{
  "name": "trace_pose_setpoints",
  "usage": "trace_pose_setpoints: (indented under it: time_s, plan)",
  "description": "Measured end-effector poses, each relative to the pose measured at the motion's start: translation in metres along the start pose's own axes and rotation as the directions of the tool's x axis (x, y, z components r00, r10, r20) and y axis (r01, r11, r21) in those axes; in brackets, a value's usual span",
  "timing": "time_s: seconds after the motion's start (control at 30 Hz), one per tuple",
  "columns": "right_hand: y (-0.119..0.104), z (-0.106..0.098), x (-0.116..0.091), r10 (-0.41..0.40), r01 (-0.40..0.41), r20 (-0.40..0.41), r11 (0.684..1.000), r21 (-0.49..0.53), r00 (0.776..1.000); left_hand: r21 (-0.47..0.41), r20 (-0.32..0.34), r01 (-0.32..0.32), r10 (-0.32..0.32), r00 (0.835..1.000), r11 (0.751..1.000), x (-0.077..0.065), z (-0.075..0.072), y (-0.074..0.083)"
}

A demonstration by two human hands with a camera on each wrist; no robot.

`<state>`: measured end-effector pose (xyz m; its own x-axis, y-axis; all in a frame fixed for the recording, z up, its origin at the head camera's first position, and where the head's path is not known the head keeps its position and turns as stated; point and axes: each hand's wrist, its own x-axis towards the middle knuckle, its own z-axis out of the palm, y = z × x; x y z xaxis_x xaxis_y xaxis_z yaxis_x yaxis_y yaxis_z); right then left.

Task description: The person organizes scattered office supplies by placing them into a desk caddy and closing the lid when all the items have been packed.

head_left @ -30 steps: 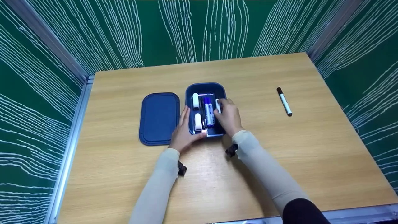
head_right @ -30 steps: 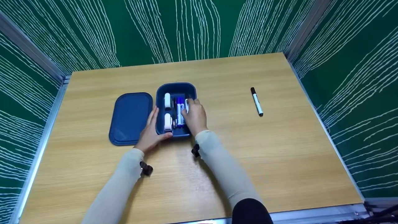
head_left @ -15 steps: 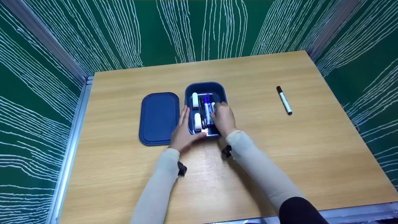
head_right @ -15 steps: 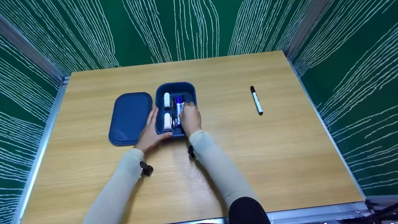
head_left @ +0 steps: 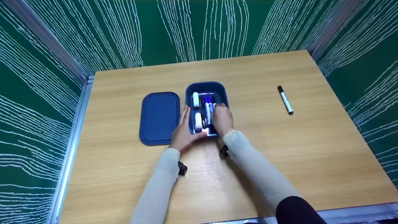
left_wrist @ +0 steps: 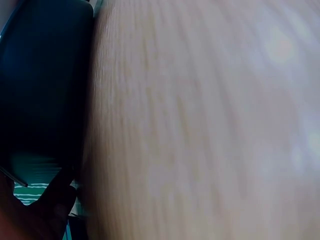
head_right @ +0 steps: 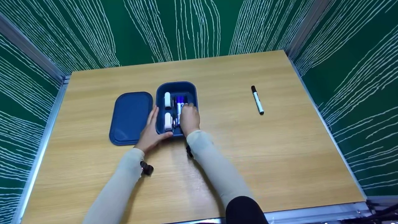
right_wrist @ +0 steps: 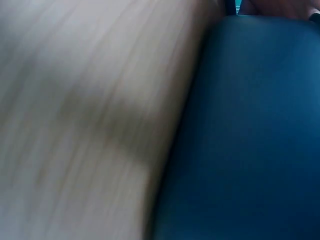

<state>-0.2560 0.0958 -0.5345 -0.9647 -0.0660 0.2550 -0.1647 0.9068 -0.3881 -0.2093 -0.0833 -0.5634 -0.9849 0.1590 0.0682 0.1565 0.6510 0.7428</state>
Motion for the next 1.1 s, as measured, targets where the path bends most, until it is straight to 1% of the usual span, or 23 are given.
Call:
trace_pose_setpoints:
  time_s: [0.43,0.67,1.0,1.1]
  plan:
    - [0.000,0.007,0.002,0.011,-0.011,-0.004,0.997,-0.070,1.000,0.011,0.001,-0.002,0.002,1.000,1.000,0.000,0.000,0.001]
    - [-0.001,0.011,0.002,-0.008,0.008,-0.003,0.990,-0.143,1.000,-0.005,0.001,-0.013,0.013,1.000,1.000,-0.001,0.000,0.000]
    - [-0.002,0.009,0.003,0.009,-0.003,0.036,0.989,-0.146,0.999,-0.006,0.007,0.005,-0.005,1.000,1.000,-0.001,0.000,0.001]
    - [-0.002,0.009,0.002,0.009,-0.003,0.035,0.988,-0.153,0.999,-0.005,0.010,0.006,-0.006,1.000,1.000,0.000,0.000,0.001]
